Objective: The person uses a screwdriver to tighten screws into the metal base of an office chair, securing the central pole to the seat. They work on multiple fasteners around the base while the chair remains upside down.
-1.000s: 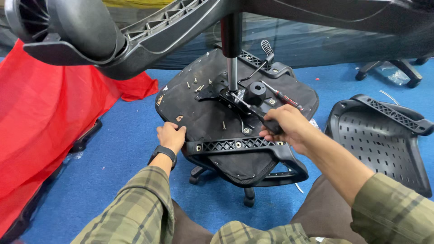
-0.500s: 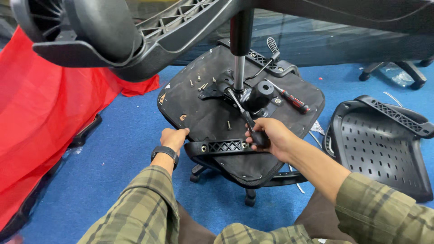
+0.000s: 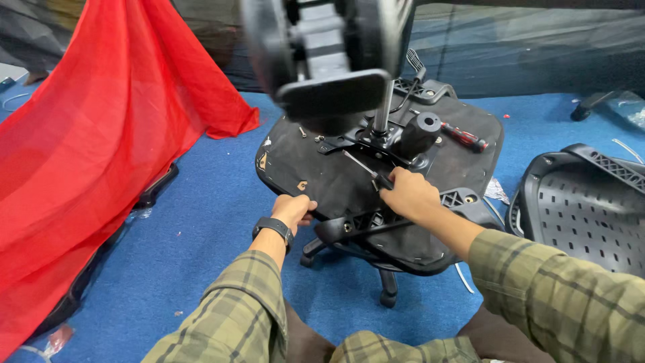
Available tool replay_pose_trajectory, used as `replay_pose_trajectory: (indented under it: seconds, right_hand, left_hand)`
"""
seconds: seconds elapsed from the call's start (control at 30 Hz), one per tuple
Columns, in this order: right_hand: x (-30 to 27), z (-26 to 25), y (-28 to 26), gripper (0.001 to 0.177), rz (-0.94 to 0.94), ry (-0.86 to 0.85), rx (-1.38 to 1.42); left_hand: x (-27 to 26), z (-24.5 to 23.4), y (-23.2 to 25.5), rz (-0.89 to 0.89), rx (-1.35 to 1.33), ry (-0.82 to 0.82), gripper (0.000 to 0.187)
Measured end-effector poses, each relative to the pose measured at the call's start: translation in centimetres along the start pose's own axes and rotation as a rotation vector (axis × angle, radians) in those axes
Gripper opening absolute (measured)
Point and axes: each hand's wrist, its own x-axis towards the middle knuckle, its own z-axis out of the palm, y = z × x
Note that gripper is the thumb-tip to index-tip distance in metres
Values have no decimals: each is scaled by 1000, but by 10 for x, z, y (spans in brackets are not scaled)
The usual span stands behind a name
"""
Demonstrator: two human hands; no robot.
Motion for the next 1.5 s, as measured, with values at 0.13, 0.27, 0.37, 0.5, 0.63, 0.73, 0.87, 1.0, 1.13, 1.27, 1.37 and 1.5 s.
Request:
replay_pose_trajectory:
  seconds: [0.13, 0.27, 0.37, 0.5, 0.63, 0.73, 0.87, 1.0, 1.13, 1.27, 1.37, 1.5]
  right_hand:
    - [2, 3, 1, 41, -81, -20, -17]
    - [4, 7, 1, 37, -127, -9, -54]
    - [6, 8, 3, 34, -131, -4, -85]
    - [7, 10, 7, 36, -166, 13, -98]
    - [5, 10, 8, 38, -160, 3, -97]
    - [2, 5, 8, 42, -120, -17, -67]
    - [-2, 1, 7, 43, -132, 18, -29]
    - [-5, 2, 5, 36, -4, -67, 142]
    - [-6, 5, 6, 29, 24, -88, 304]
    - [-4, 12, 2, 24, -58, -50, 355]
    - [2, 14, -1, 22, -88, -56, 344]
    - [9, 18, -5, 20, -31, -76, 357]
  left_hand:
    - [-8, -3, 10, -83, 64, -143, 25]
    - [-10, -17, 22, 21, 369, 67, 34]
    - [-1, -28, 27, 383, 766, 271, 39]
    - [14, -30, 18, 529, 964, 302, 76]
    - [24, -36, 4, 566, 1052, 179, 88]
    - [27, -41, 2, 612, 1095, 155, 80]
    - [13, -47, 2, 666, 1116, 124, 68]
    - [-17, -32, -4, 648, 1153, 199, 64]
    - [-37, -15, -4, 664, 1244, 269, 62]
    - [-44, 6, -1, 760, 1420, 418, 57]
    - [-55, 24, 6, 681, 1477, 406, 52]
    - [-77, 30, 19, 600, 1431, 267, 36]
